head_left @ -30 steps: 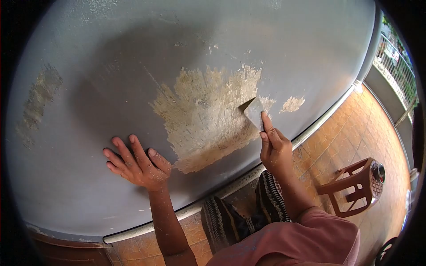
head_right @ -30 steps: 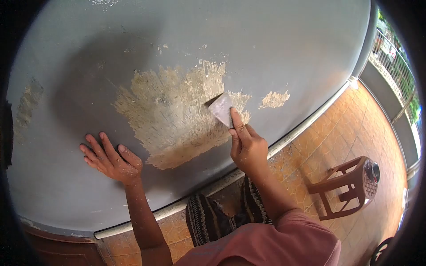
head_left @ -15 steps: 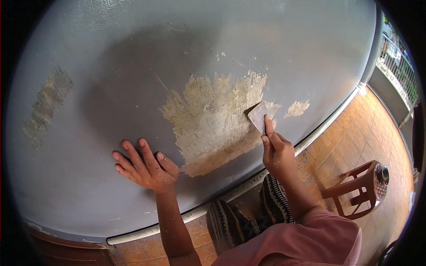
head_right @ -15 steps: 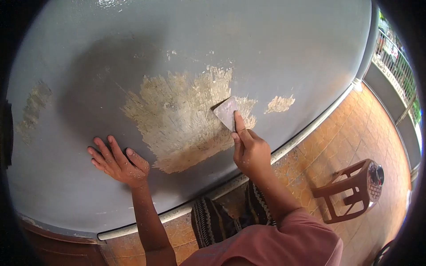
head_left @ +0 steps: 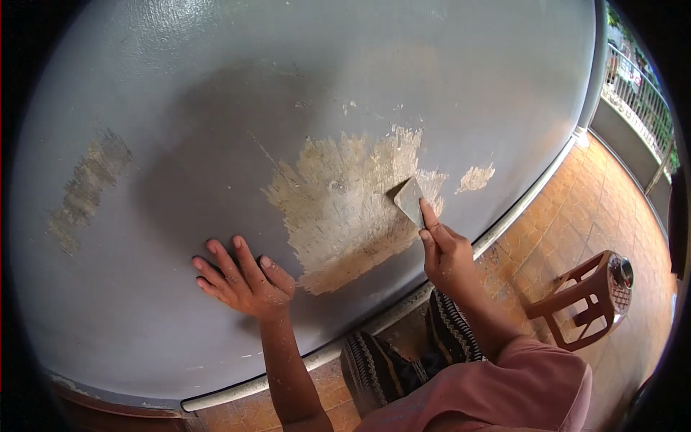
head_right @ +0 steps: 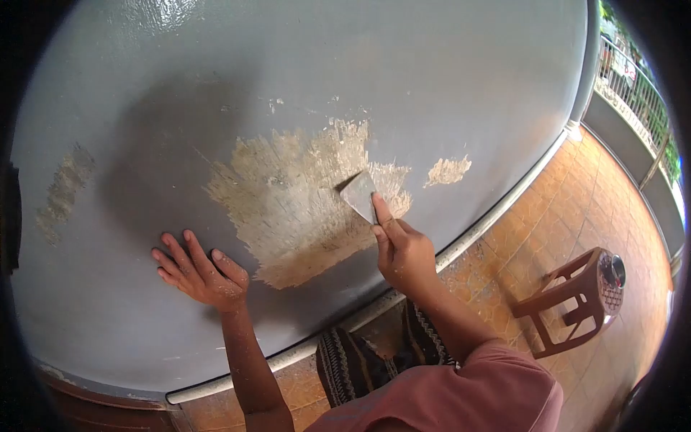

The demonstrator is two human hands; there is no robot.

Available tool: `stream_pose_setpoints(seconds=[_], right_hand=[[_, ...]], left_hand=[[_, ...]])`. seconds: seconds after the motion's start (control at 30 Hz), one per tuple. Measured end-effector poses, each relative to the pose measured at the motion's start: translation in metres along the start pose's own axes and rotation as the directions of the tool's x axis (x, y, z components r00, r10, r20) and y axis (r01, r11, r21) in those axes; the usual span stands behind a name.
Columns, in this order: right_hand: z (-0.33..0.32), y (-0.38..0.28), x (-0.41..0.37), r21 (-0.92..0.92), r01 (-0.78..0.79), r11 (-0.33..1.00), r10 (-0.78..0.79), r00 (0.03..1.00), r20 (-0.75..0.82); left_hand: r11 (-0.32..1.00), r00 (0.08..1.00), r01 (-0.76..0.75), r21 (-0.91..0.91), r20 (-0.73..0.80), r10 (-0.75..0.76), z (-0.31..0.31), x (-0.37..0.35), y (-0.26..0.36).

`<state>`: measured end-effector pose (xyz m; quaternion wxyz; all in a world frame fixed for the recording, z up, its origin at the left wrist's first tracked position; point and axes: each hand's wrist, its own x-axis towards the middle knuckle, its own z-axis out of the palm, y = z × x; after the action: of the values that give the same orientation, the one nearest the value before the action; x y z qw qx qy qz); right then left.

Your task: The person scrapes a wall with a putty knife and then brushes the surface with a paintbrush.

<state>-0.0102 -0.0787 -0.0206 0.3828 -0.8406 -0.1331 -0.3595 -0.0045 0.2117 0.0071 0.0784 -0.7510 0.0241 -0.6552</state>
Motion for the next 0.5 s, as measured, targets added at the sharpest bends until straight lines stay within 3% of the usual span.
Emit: stream_pose_setpoints(seconds=[0.1,0.23,0.33,0.43,0.5], right_hand=[[-0.004,-0.008,0.003,-0.009,-0.172,0.985,0.172,0.981,0.09],[-0.004,-0.007,-0.001,-0.04,-0.126,0.991,0.127,0.992,0.021],[0.009,0.003,-0.003,-0.062,-0.006,0.998,0.002,0.998,-0.06],[-0.013,0.001,0.035,0.044,-0.276,0.96,0.278,0.958,-0.073],[-0.021,-0.008,0.046,0.329,-0.299,0.896,0.315,0.949,0.004]], left_hand=[[1.0,1.0,-0.002,0.002,0.007,0.002,-0.001,0.0,0.0],[1.0,1.0,0.003,-0.005,0.009,-0.003,-0.001,-0.001,0.0],[1.0,1.0,0.003,-0.007,0.012,-0.003,-0.001,0.0,0.001],[1.0,1.0,-0.004,-0.014,0.026,0.004,-0.003,0.0,0.002],[1.0,0.999,-0.012,-0.011,0.032,0.013,-0.004,0.002,0.0]])
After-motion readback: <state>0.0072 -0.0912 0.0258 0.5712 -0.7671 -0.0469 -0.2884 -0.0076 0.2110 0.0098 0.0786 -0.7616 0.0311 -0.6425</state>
